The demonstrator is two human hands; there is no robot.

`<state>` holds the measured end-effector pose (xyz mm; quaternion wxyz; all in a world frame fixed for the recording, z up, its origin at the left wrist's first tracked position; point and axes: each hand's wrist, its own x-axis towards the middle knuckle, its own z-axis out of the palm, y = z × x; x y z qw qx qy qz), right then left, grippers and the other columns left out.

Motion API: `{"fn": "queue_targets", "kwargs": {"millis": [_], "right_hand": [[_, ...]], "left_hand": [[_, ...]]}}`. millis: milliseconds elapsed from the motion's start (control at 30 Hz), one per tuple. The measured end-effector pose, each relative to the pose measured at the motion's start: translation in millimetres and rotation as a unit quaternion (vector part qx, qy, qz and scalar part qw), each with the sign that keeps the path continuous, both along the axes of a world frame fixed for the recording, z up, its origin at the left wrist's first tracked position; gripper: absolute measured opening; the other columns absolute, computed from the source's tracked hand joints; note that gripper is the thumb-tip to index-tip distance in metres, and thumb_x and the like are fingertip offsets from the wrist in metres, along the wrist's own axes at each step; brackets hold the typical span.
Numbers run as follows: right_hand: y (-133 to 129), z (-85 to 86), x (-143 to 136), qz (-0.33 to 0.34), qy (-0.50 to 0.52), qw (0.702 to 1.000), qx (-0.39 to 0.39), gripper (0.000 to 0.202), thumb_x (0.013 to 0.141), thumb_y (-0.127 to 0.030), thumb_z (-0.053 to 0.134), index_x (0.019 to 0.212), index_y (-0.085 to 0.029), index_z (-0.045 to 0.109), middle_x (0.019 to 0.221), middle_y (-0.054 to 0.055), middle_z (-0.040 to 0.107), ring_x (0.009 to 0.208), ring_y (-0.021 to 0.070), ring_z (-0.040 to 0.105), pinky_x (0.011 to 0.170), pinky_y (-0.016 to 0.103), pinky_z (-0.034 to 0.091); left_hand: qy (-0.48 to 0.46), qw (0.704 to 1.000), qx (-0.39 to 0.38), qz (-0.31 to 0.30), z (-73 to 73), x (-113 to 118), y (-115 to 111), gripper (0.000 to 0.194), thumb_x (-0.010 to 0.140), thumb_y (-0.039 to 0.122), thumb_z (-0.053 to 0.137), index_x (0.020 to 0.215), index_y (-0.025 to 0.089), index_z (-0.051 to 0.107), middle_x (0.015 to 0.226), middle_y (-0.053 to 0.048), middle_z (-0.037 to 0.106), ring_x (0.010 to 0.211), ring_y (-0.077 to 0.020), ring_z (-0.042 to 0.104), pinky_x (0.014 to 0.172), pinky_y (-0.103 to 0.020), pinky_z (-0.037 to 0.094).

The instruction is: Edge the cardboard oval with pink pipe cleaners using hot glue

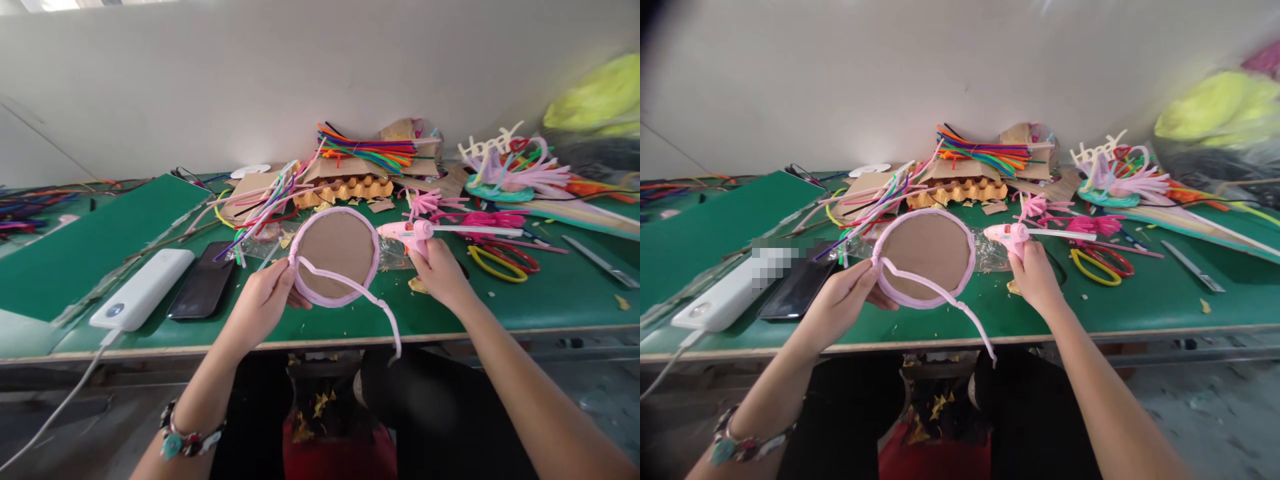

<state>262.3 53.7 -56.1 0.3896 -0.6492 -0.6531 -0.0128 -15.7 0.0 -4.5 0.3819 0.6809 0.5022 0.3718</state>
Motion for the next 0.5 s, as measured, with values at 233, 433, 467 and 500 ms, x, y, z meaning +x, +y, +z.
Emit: {"fn": "queue_targets", "kwargs": {"millis": [233,433,467,500], "right_hand": [[-10.5,13.2,2.4,-0.038,0.038,0.998,0.024,0.020,0.067,-0.036,0.046,0.077,-0.019,0.048,0.067,0.002,0.047,0.065,0.0182,0.050,0.062,0.033,0.042],[-32.3,30.3,9.1,-0.036,0.060,0.997,0.028,0.011,0.065,-0.020,0.037,0.061,-0.021,0.048,0.045,-0.004,0.041,0.037,0.0106,0.034,0.041,0.025,0.030],[-36.5,32.6,5.3,-0.016,0.054,0.998,0.027,0.013,0.064,-0.018,0.037,0.059,-0.021,0.048,0.043,-0.005,0.039,0.036,0.0100,0.033,0.040,0.025,0.028],[-41.1,35.0,-0.5,0.007,0.045,0.998,0.033,0.014,0.064,-0.016,0.037,0.057,-0.021,0.048,0.043,-0.005,0.040,0.036,0.0095,0.033,0.040,0.024,0.028]], "left_hand": [[-0.007,1.000,-0.005,-0.011,-0.6,-0.9,0.3,0.021,0.085,0.027,0.032,0.065,0.021,0.039,0.056,-0.001,0.063,0.051,-0.0141,0.064,0.049,-0.023,0.053],[-0.039,0.999,-0.030,-0.011,-0.9,1.3,0.4,0.021,0.085,0.027,0.032,0.066,0.021,0.039,0.051,0.002,0.059,0.051,-0.0141,0.064,0.049,-0.023,0.054],[-0.043,0.998,-0.033,-0.012,-1.3,2.5,0.1,0.021,0.085,0.027,0.032,0.066,0.021,0.040,0.049,0.003,0.058,0.050,-0.0139,0.064,0.049,-0.023,0.054],[-0.046,0.998,-0.035,-0.016,-1.7,3.9,-0.3,0.021,0.085,0.028,0.033,0.066,0.021,0.040,0.047,0.004,0.056,0.049,-0.0135,0.063,0.049,-0.023,0.053]]}}
